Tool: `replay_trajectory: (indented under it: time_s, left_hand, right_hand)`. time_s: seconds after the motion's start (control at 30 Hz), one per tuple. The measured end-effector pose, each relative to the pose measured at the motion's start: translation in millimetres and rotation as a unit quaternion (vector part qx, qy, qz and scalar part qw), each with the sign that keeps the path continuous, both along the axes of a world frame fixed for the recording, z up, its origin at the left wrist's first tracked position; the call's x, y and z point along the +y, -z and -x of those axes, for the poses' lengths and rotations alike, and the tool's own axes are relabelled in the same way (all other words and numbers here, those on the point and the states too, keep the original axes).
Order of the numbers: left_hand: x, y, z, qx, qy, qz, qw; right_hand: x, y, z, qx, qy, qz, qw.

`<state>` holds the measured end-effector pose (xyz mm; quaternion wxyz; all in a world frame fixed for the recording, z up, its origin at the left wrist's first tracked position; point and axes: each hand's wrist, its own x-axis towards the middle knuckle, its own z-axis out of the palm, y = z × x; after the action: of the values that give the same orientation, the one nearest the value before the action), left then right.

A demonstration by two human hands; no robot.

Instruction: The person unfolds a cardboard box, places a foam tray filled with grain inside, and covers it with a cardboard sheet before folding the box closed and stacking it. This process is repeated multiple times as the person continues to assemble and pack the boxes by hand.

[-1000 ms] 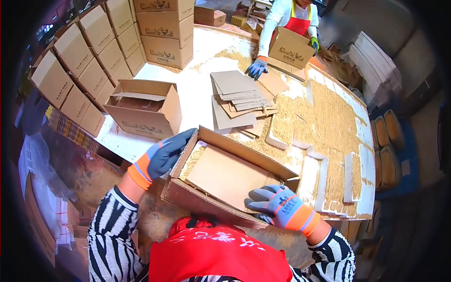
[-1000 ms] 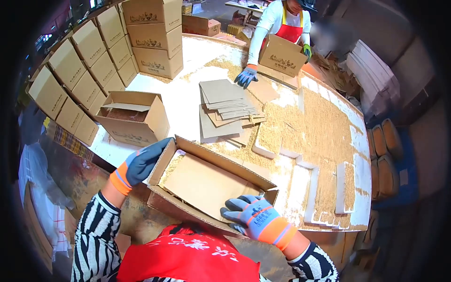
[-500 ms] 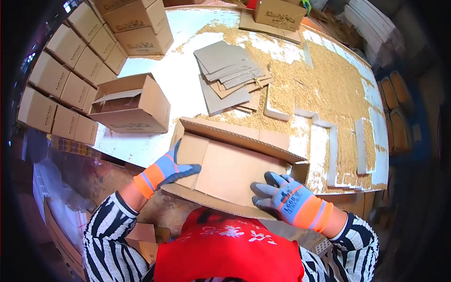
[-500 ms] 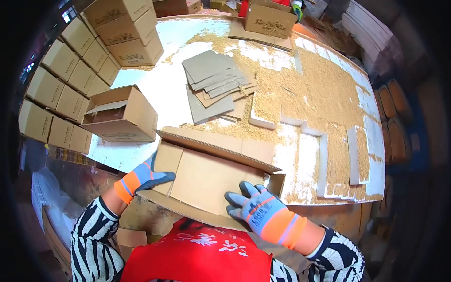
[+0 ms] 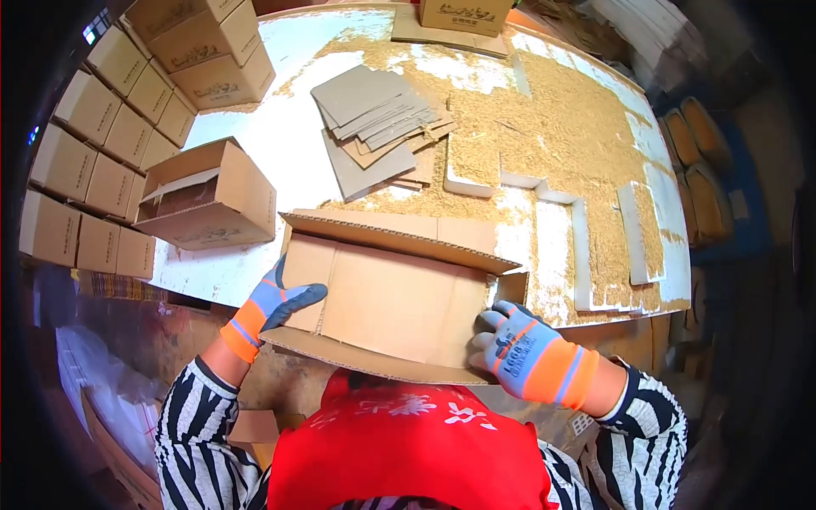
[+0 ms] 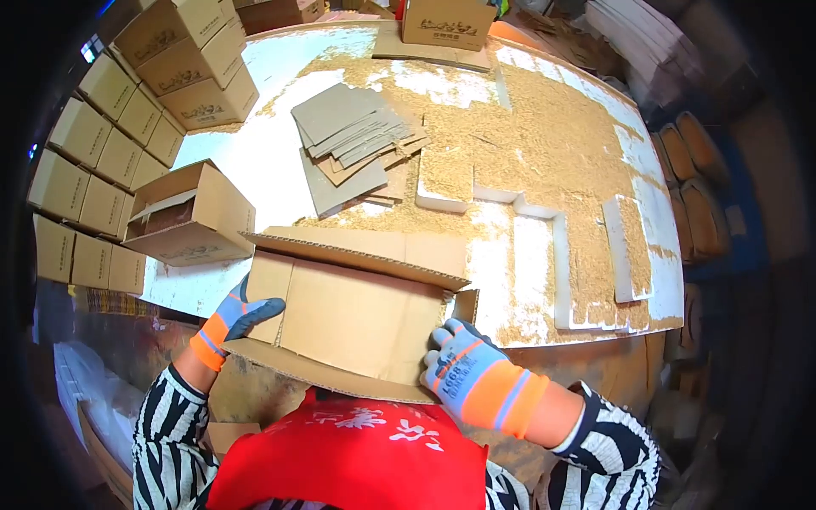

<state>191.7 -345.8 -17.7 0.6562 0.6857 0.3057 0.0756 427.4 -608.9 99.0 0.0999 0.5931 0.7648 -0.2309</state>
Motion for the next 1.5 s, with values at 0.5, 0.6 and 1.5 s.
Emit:
replay_trajectory:
  time_s: [0.5,0.6,1.5]
  left_hand:
    - [-8,-8,-3,0.008,-0.021,0.034,0.999]
    - [-12,-10,6,-0.005,-0.022,0.015,1.000]
    - [280,-88,163,-0.154,-0.263,-0.122,0.945]
  right_hand:
    - [-9,119,21,0.490,0.588,-0.138,0.629]
    - [-16,120,23,0.476,0.619,-0.168,0.603]
    - [333,147,23,0.446,0.216,-0.197,0.846]
